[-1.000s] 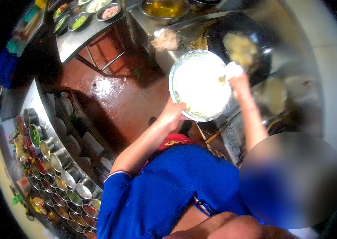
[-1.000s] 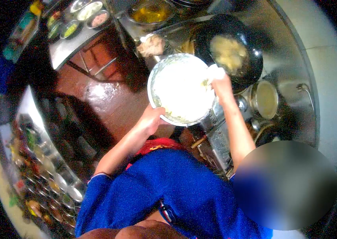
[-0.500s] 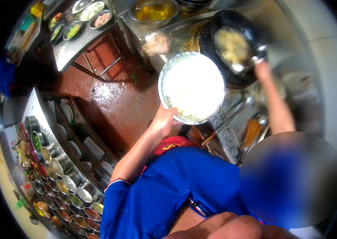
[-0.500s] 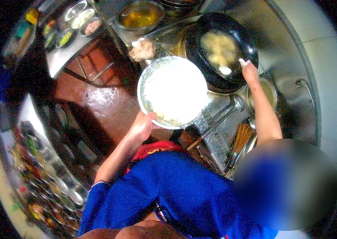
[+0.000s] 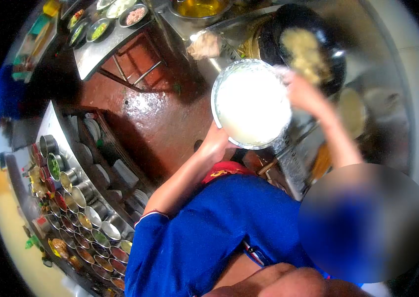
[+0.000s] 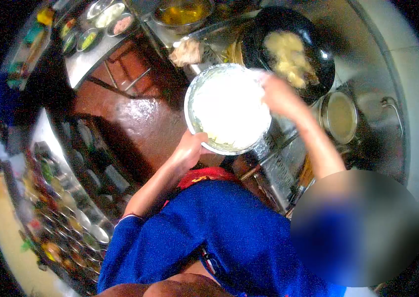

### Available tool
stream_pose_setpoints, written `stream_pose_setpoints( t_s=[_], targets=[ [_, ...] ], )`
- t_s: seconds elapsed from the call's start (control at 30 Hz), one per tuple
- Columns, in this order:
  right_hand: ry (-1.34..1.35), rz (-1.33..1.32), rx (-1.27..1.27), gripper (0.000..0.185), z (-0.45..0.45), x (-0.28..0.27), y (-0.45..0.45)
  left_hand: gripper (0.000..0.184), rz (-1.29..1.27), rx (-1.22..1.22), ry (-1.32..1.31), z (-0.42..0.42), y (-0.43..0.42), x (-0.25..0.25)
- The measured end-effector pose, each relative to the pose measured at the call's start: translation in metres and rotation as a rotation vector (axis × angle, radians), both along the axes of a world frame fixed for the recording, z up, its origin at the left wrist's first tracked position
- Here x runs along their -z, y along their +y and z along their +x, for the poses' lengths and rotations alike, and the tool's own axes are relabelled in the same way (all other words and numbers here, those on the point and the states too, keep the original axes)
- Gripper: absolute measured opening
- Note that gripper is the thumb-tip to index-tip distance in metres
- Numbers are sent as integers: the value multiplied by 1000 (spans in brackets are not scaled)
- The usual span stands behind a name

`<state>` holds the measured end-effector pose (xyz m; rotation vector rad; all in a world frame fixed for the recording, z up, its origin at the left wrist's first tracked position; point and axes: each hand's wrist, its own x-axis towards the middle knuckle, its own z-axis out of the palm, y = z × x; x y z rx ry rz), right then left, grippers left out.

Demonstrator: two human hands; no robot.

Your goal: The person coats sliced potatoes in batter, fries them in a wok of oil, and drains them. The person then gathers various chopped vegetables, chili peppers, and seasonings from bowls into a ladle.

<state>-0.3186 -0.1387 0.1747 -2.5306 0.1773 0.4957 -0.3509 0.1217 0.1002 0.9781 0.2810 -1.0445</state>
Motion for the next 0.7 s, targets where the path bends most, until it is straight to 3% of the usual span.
stream_pose_setpoints(
  t_s=[0.03,0.07,0.1,0.2,0.3,0.37,0.47,0.57,0.7],
  targets=[
    [-88,-307,-231,68,-15,51,1,67,2,3,-4,0,-2,0],
    [42,-248,-232,82,-18,51,25,65,5,-33,-14,-2,-4,0],
    [-107,-360,-420,82,-29,90,22,64,8,-69,-25,-7,-6,3],
    [-105,-135,-131,79,-52,88,61,61,-66,-135,18,-7,-6,15],
    [-144,7,-138,62,-56,115,69,58,-43,-142,8,-4,-3,24],
    [-266,13,-151,51,-49,96,72,57,-76,-113,-12,4,-1,19],
    [-118,142,17,50,-39,100,48,61,-91,-100,6,8,-1,22],
    [-129,153,212,48,-39,93,30,59,-56,-91,5,5,-5,20],
    [-99,32,215,41,-48,103,22,62,-78,-69,-22,6,-13,14]
  ],
)
